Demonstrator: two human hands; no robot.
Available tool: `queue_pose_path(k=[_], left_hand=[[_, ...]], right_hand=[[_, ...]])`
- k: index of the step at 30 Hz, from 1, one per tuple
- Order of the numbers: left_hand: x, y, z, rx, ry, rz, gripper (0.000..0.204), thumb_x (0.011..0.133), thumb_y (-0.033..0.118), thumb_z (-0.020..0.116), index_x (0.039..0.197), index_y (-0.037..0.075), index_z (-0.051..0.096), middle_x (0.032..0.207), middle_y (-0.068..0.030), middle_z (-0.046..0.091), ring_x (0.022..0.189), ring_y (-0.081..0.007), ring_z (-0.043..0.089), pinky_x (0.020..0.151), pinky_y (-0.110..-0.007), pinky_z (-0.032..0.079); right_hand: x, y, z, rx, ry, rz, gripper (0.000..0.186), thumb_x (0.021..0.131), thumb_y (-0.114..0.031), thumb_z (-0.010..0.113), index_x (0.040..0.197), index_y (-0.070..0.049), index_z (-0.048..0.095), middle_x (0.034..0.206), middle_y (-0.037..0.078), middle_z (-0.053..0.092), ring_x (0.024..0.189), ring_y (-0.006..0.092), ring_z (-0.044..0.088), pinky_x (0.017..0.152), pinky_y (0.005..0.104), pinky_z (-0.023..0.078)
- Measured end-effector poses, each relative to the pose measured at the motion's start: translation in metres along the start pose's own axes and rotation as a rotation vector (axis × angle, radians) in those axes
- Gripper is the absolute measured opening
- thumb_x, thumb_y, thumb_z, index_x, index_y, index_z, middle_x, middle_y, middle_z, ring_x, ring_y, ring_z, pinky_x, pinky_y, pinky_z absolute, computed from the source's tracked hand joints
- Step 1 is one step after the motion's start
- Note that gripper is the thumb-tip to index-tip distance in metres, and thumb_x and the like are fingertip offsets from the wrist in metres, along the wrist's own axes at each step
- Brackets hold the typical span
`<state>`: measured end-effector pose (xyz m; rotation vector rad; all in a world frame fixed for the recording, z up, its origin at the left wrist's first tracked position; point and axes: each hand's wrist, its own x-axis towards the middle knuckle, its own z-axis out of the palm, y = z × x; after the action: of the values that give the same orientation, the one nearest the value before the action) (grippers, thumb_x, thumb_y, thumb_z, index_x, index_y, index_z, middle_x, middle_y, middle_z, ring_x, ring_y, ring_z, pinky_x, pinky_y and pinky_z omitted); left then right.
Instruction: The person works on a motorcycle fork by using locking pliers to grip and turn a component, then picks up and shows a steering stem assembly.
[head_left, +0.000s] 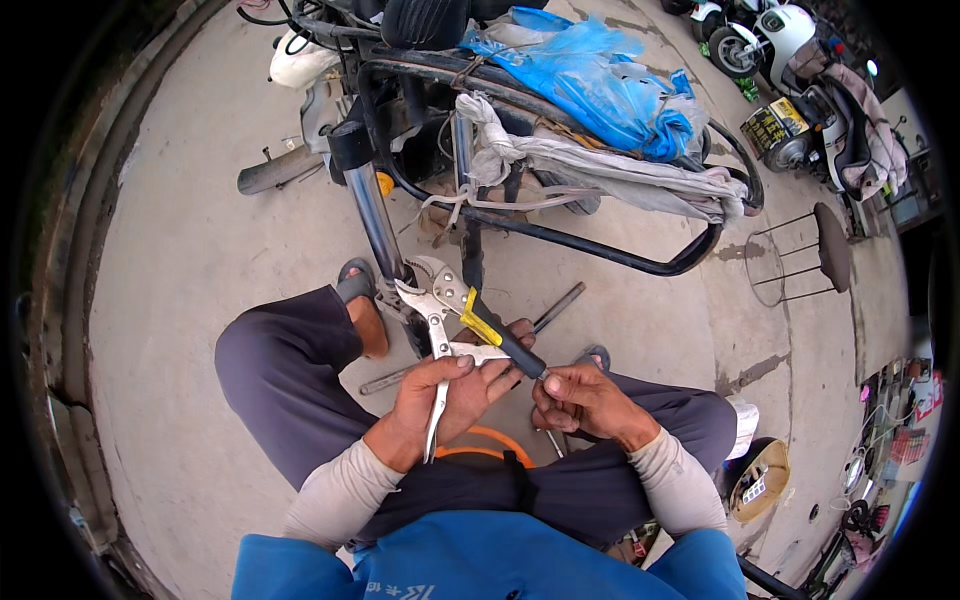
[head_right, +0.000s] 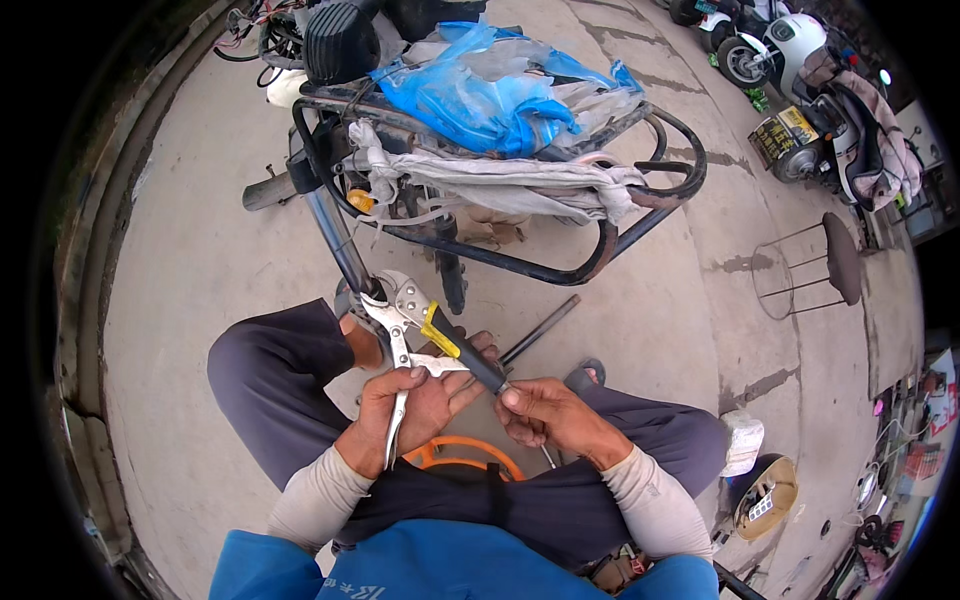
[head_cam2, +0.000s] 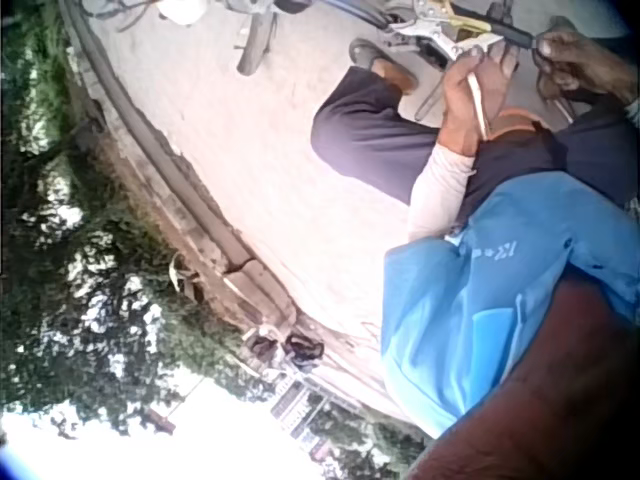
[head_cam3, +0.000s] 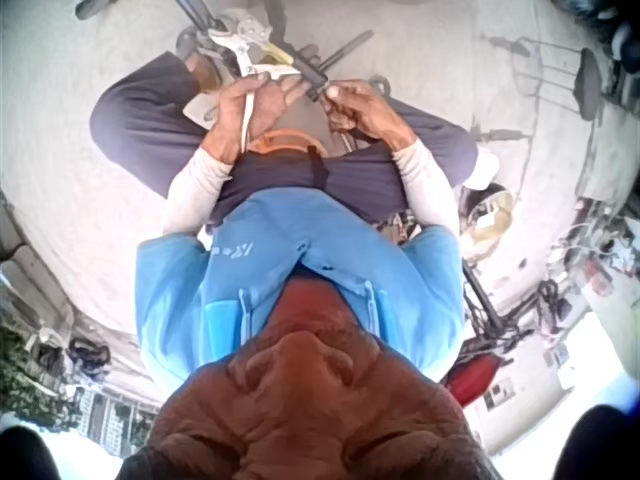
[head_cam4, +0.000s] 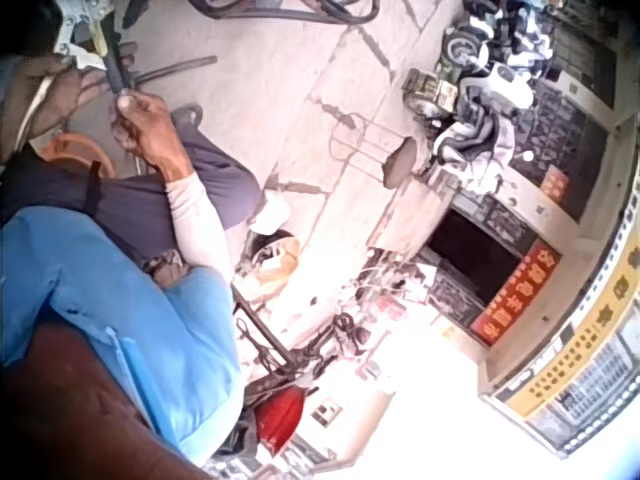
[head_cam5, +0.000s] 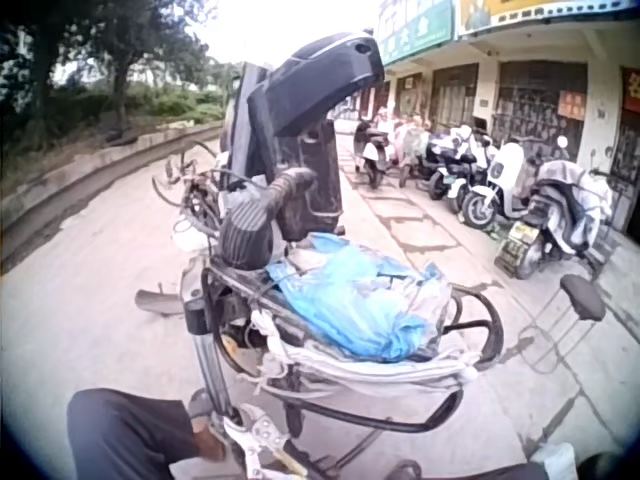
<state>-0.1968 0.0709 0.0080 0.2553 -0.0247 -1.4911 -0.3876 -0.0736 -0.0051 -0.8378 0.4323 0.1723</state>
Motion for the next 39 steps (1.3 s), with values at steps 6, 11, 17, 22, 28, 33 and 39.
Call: queue_pose_path(k=[6, 11, 17, 22, 28, 33, 39], left_hand=[[-0.006, -0.005, -0.004, 0.28, 0.026, 0.087, 0.046, 0.096, 0.004, 0.05, 0.14, -0.003, 0.04, 0.132, -0.0199, 0.053, 0.132, -0.0325, 0.048, 0.116, -0.05, 0.034], [-0.011, 0.0, -0.002, 0.335, -0.036, 0.095, 0.044, 0.098, 0.004, 0.048, 0.141, -0.003, 0.039, 0.134, -0.0199, 0.052, 0.132, -0.0306, 0.048, 0.116, -0.049, 0.035], [-0.012, 0.001, -0.004, 0.413, 0.017, 0.123, 0.042, 0.099, 0.005, 0.048, 0.14, -0.002, 0.04, 0.136, -0.0188, 0.051, 0.131, -0.0283, 0.049, 0.114, -0.046, 0.036], [-0.008, 0.006, 0.004, 0.433, 0.039, 0.146, 0.042, 0.098, 0.009, 0.052, 0.138, -0.002, 0.042, 0.133, -0.0194, 0.053, 0.131, -0.0292, 0.048, 0.114, -0.046, 0.036], [-0.009, 0.011, 0.006, 0.356, 0.052, 0.176, 0.042, 0.094, 0.008, 0.055, 0.133, -0.003, 0.046, 0.127, -0.0205, 0.055, 0.128, -0.036, 0.051, 0.112, -0.053, 0.039], [-0.009, 0.013, 0.009, 0.36, 0.045, 0.17, 0.037, 0.095, 0.009, 0.054, 0.13, -0.002, 0.049, 0.124, -0.0203, 0.056, 0.124, -0.0367, 0.053, 0.108, -0.054, 0.042], [-0.01, 0.011, 0.007, 0.397, 0.111, 0.22, 0.031, 0.097, 0.009, 0.052, 0.126, -0.001, 0.051, 0.119, -0.0201, 0.058, 0.12, -0.0361, 0.056, 0.104, -0.052, 0.045]], right_hand=[[-0.011, -0.01, 0.012, 0.069, -0.009, 0.067, 0.048, 0.103, -0.043, 0.052, 0.09, 0.004, 0.057, 0.076, 0.009, 0.054, 0.06, 0.0141, 0.051, 0.05, 0.0242, 0.036], [-0.016, -0.008, 0.011, 0.04, -0.074, 0.069, 0.041, 0.103, -0.035, 0.053, 0.087, 0.003, 0.056, 0.075, 0.009, 0.053, 0.06, 0.0151, 0.051, 0.048, 0.0262, 0.035], [-0.008, -0.023, 0.038, -0.874, 0.262, -0.103, 0.02, 0.097, -0.02, 0.063, 0.092, 0.0, 0.062, 0.067, 0.007, 0.061, 0.058, 0.0144, 0.059, 0.05, 0.0301, 0.043], [0.001, -0.006, 0.032, -1.651, 0.592, -0.73, 0.011, 0.093, -0.011, 0.066, 0.095, -0.001, 0.062, 0.07, 0.007, 0.065, 0.059, 0.0166, 0.064, 0.053, 0.031, 0.047], [-0.001, -0.007, 0.014, 0.027, 0.022, -0.013, 0.041, 0.105, -0.037, 0.048, 0.098, 0.002, 0.06, 0.072, 0.008, 0.06, 0.063, 0.0149, 0.057, 0.052, 0.0272, 0.042], [-0.002, -0.015, 0.018, 0.053, -0.113, 0.045, 0.044, 0.105, -0.041, 0.048, 0.097, 0.002, 0.059, 0.071, 0.004, 0.052, 0.058, 0.012, 0.05, 0.049, 0.0251, 0.038], [0.0, -0.01, 0.03, -0.786, 0.213, -0.264, 0.026, 0.101, -0.025, 0.06, 0.095, 0.001, 0.059, 0.068, 0.001, 0.054, 0.054, 0.0113, 0.05, 0.049, 0.027, 0.04]])
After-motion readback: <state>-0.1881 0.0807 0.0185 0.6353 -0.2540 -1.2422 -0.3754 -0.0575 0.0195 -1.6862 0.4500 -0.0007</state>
